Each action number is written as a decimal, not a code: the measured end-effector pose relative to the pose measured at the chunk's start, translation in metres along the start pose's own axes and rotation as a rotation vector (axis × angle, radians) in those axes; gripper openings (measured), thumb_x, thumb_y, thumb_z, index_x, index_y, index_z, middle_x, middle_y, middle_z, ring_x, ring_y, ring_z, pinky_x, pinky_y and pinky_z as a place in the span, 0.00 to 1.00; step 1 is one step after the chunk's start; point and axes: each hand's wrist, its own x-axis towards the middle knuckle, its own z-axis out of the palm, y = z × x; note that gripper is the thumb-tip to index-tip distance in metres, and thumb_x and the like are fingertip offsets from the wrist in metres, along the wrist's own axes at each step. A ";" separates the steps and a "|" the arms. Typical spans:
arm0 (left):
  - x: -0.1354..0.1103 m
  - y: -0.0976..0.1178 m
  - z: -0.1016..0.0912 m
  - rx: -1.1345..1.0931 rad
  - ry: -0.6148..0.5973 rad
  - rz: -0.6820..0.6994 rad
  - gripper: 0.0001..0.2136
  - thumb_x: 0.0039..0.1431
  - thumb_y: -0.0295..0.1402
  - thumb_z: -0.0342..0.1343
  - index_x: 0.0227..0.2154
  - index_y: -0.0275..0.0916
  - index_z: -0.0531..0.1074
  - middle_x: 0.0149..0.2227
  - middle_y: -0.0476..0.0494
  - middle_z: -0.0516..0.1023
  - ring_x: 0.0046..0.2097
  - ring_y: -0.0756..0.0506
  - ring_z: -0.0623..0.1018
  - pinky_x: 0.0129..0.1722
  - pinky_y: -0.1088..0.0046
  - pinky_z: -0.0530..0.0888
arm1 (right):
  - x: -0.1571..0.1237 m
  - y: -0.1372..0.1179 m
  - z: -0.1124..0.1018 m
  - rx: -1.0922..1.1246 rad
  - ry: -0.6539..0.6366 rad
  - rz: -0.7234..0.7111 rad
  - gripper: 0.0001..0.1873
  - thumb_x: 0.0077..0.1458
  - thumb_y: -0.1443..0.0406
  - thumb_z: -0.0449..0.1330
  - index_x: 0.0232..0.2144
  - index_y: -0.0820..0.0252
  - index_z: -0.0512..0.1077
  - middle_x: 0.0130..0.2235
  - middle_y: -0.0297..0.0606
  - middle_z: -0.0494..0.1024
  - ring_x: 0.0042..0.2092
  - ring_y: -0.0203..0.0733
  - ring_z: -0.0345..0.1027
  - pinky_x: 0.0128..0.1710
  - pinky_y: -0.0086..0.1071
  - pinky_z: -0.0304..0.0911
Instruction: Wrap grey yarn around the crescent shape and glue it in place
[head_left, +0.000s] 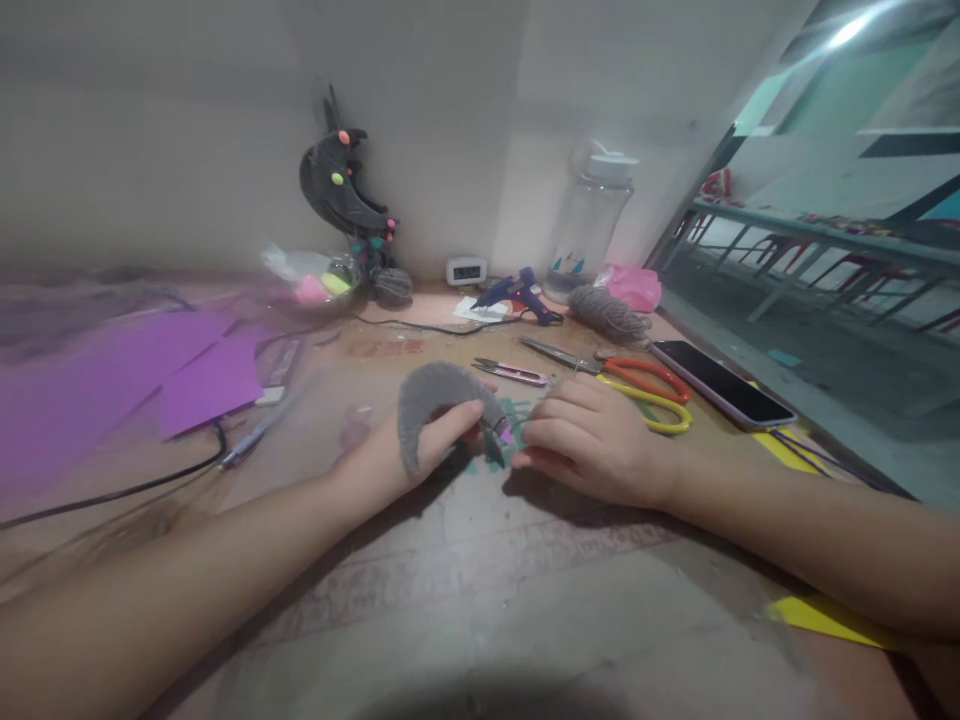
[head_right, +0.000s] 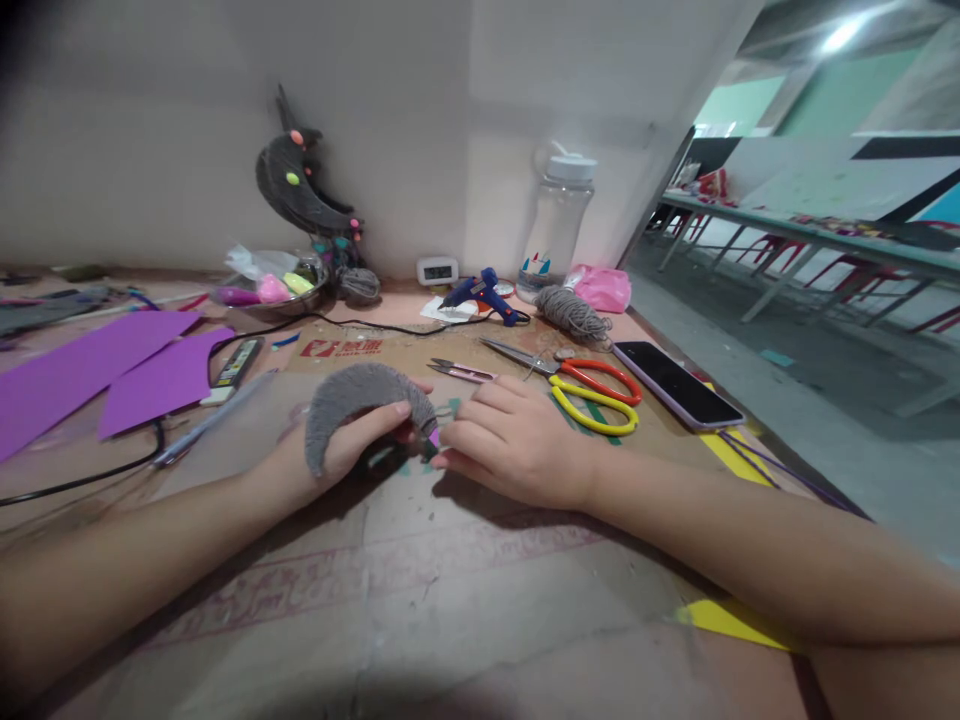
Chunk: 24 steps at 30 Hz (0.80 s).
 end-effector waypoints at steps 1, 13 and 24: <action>0.000 0.000 -0.001 0.016 0.018 0.008 0.10 0.64 0.37 0.50 0.35 0.40 0.74 0.29 0.52 0.77 0.34 0.47 0.76 0.40 0.72 0.73 | 0.000 0.001 0.001 0.041 0.017 0.059 0.11 0.60 0.58 0.60 0.35 0.61 0.70 0.30 0.38 0.75 0.34 0.41 0.66 0.35 0.34 0.57; 0.002 -0.010 0.000 0.017 0.173 -0.016 0.16 0.63 0.46 0.49 0.27 0.40 0.70 0.29 0.50 0.76 0.34 0.46 0.76 0.38 0.71 0.73 | 0.002 0.004 0.004 0.311 -0.068 0.421 0.08 0.63 0.65 0.55 0.34 0.61 0.73 0.33 0.39 0.77 0.38 0.43 0.67 0.41 0.37 0.61; 0.005 -0.018 -0.001 0.145 0.185 -0.010 0.18 0.62 0.47 0.49 0.22 0.41 0.70 0.26 0.52 0.75 0.34 0.46 0.76 0.40 0.70 0.71 | 0.004 -0.003 -0.002 0.191 -0.015 0.063 0.03 0.60 0.66 0.57 0.35 0.60 0.70 0.32 0.39 0.77 0.37 0.42 0.67 0.44 0.40 0.62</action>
